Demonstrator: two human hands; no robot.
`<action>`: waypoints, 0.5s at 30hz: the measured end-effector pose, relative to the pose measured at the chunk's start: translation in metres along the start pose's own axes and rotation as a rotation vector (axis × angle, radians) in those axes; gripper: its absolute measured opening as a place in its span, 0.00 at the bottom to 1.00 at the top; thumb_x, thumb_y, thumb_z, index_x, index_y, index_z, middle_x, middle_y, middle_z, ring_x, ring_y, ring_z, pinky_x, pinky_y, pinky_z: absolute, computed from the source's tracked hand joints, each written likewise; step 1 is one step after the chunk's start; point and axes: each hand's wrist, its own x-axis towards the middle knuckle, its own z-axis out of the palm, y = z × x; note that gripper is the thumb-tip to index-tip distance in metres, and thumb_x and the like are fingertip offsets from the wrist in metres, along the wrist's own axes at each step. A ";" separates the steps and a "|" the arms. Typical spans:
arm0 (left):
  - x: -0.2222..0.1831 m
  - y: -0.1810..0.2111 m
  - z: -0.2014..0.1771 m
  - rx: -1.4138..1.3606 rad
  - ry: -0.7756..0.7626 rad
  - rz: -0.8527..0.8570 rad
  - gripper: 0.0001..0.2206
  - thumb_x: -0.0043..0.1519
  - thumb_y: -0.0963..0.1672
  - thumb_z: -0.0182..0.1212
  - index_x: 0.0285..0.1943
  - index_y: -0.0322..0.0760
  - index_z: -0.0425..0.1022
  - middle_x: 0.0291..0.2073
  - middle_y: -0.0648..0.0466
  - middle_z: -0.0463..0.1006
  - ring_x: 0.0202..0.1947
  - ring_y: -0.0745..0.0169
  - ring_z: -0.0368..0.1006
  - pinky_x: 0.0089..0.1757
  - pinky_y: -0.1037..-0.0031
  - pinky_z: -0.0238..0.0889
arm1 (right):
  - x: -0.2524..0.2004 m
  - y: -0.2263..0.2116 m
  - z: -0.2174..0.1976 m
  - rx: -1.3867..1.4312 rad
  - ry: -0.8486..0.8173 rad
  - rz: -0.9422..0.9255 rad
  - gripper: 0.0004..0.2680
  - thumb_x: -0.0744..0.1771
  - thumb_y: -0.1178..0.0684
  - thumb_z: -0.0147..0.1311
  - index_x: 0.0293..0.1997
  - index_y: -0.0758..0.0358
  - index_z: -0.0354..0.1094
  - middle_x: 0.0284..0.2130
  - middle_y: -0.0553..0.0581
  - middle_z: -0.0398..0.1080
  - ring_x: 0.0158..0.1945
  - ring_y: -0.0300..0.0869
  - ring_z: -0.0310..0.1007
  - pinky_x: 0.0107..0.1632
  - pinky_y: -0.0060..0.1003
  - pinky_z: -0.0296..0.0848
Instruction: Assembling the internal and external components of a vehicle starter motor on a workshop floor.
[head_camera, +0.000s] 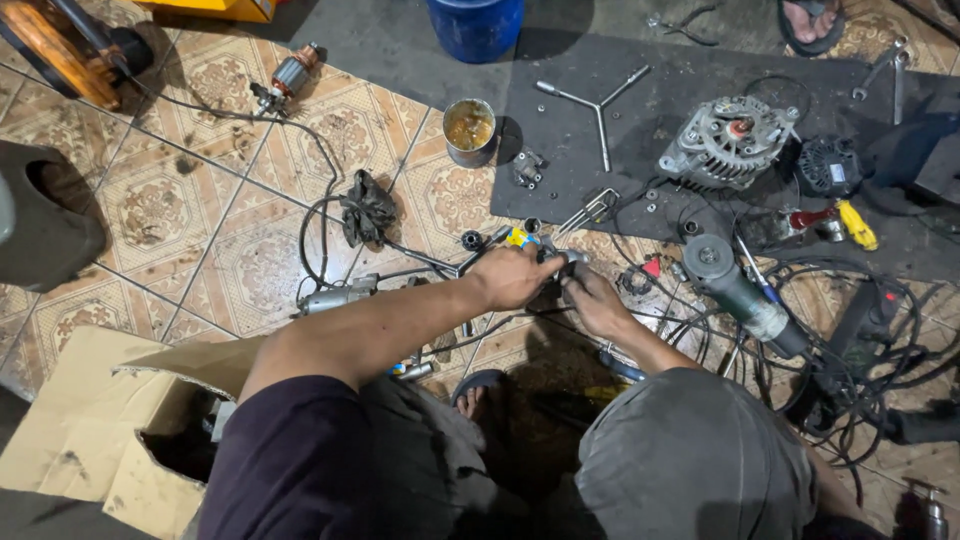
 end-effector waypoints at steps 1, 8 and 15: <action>-0.004 0.003 -0.003 -0.003 -0.002 0.003 0.27 0.66 0.49 0.47 0.77 0.57 0.52 0.46 0.38 0.73 0.42 0.33 0.80 0.41 0.52 0.76 | -0.002 0.013 0.007 0.000 0.000 0.005 0.11 0.71 0.51 0.45 0.40 0.69 0.71 0.29 0.73 0.71 0.43 0.62 0.74 0.49 0.60 0.68; -0.006 0.003 -0.011 -0.009 -0.011 -0.006 0.26 0.66 0.48 0.44 0.77 0.56 0.53 0.45 0.37 0.74 0.41 0.32 0.79 0.40 0.51 0.75 | 0.019 0.044 0.010 0.039 0.005 0.060 0.17 0.72 0.44 0.42 0.38 0.69 0.73 0.29 0.67 0.73 0.42 0.57 0.74 0.50 0.56 0.69; -0.005 0.001 -0.011 -0.050 -0.009 0.005 0.27 0.67 0.50 0.46 0.78 0.56 0.51 0.47 0.36 0.73 0.41 0.30 0.79 0.40 0.49 0.75 | -0.004 -0.005 0.001 -0.001 -0.018 -0.025 0.14 0.70 0.52 0.41 0.48 0.76 0.69 0.31 0.78 0.72 0.44 0.70 0.73 0.48 0.63 0.69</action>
